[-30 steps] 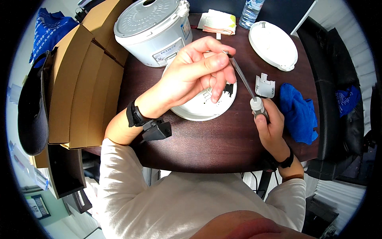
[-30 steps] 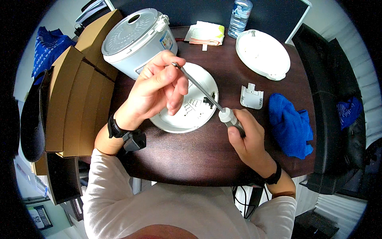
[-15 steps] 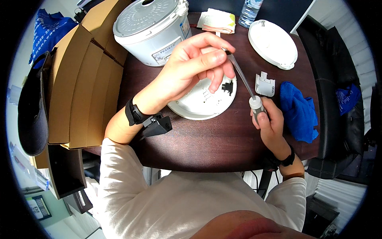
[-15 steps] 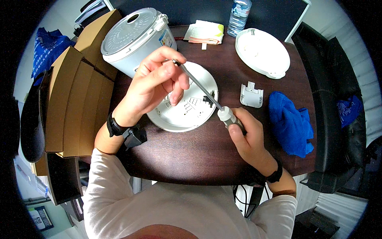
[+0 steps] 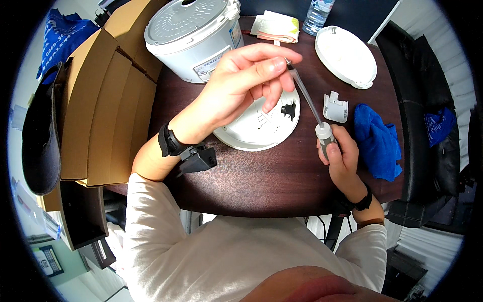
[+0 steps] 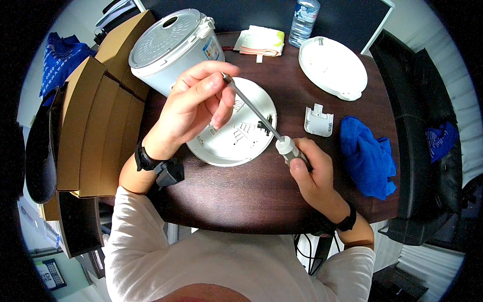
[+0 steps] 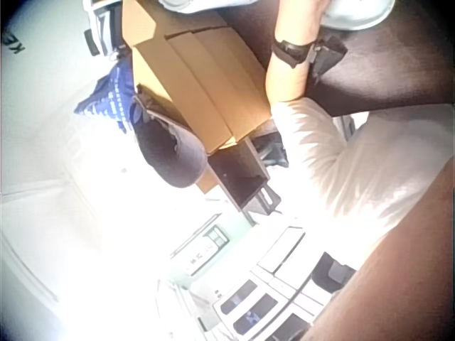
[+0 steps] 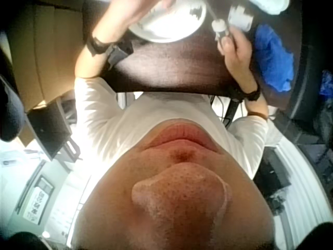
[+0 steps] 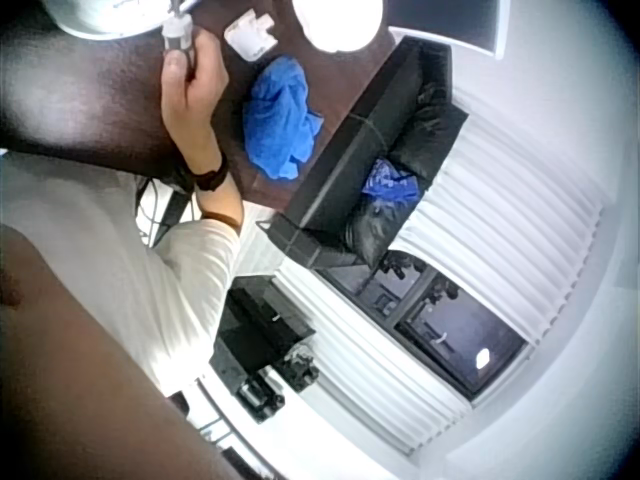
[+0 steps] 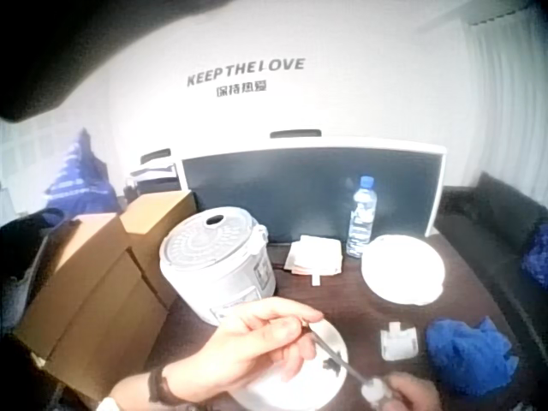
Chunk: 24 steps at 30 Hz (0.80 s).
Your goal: The person disassembles a white appliance, likely a rice cooker, using a screwdriver to remove screws from the lid and base. They wipe the base with a blue cloth and place the removed screws on the table.
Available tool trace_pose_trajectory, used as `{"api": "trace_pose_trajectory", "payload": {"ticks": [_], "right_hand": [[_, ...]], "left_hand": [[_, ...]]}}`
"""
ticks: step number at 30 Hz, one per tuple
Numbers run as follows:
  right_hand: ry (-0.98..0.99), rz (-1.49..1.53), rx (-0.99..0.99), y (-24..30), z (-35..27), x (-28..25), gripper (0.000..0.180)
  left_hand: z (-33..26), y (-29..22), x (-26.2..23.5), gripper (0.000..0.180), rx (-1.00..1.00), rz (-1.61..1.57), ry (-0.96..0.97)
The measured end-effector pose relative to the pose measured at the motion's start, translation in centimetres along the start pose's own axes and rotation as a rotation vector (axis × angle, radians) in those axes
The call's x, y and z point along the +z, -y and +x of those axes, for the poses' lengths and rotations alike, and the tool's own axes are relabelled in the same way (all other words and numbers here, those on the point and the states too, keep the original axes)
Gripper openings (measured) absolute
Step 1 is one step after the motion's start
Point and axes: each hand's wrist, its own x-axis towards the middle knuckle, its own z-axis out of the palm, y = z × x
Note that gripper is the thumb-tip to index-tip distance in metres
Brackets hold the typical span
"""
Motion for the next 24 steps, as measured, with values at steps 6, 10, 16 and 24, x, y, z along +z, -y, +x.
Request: {"api": "trace_pose_trajectory", "payload": {"ticks": [6, 10, 16, 24], "right_hand": [[0.011, 0.090, 0.022, 0.3, 0.0, 0.2, 0.032], [0.024, 0.162, 0.024, 0.5, -0.1, 0.4, 0.032], [0.043, 0.230, 0.027, 0.5, -0.2, 0.5, 0.031], [0.007, 0.121, 0.031, 0.7, -0.3, 0.6, 0.028]], "left_hand": [[-0.1, 1.0, -0.1, 0.030, -0.015, -0.208, 0.054], [-0.4, 1.1, 0.2, 0.030, -0.080, -0.295, 0.006], [-0.5, 1.2, 0.5, 0.030, -0.092, -0.352, 0.044], [-0.6, 1.4, 0.9, 0.030, -0.079, -0.342, 0.025]]}}
